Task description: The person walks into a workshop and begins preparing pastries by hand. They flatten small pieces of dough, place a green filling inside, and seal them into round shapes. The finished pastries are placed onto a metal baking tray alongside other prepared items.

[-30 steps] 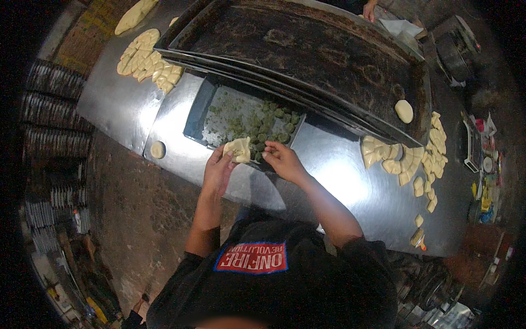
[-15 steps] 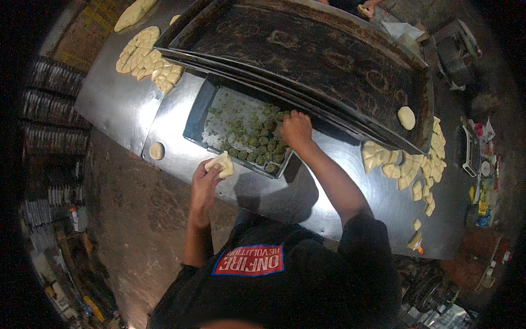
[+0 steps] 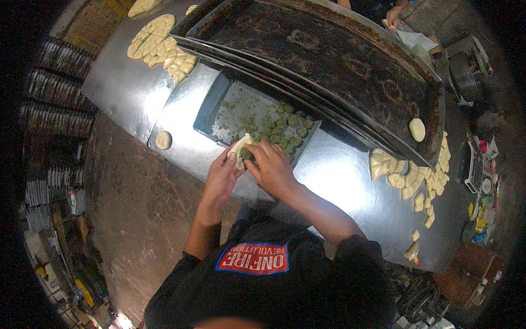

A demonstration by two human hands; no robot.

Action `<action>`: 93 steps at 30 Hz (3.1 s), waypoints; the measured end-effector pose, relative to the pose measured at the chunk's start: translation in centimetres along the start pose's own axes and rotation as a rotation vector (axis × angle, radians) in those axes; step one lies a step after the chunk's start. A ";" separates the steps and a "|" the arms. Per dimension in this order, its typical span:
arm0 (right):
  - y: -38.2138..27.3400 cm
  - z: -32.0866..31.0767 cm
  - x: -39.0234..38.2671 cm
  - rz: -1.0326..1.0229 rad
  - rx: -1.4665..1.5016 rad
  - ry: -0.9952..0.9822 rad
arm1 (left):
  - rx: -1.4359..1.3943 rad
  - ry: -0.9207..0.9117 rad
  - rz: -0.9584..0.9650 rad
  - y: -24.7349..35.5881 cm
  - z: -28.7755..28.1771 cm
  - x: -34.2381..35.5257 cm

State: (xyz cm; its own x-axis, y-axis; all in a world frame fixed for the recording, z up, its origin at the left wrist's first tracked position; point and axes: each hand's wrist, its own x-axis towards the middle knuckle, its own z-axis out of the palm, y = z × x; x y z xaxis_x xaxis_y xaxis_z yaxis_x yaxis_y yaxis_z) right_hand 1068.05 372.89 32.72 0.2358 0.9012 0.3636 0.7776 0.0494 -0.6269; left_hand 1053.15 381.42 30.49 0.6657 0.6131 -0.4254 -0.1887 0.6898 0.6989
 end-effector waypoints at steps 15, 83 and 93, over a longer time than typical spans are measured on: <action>1.4 2.2 -0.1 0.815 0.927 0.098 | -0.142 0.270 0.224 -3.0 3.3 1.2; -7.9 -14.0 -5.3 0.155 0.365 -0.190 | -0.215 -0.144 -0.198 -2.0 10.9 -6.5; -4.5 -10.7 -11.4 0.034 -0.218 -0.009 | -0.273 0.001 -0.686 -11.7 10.4 -2.1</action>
State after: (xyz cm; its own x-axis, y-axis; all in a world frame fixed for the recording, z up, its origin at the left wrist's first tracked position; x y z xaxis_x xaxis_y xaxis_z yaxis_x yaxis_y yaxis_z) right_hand 1068.07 357.80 38.77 0.2598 0.9046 0.3378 0.8771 -0.0747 -0.4745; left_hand 1061.49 368.05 29.19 0.6981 0.0095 -0.7159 0.0969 0.9895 0.1076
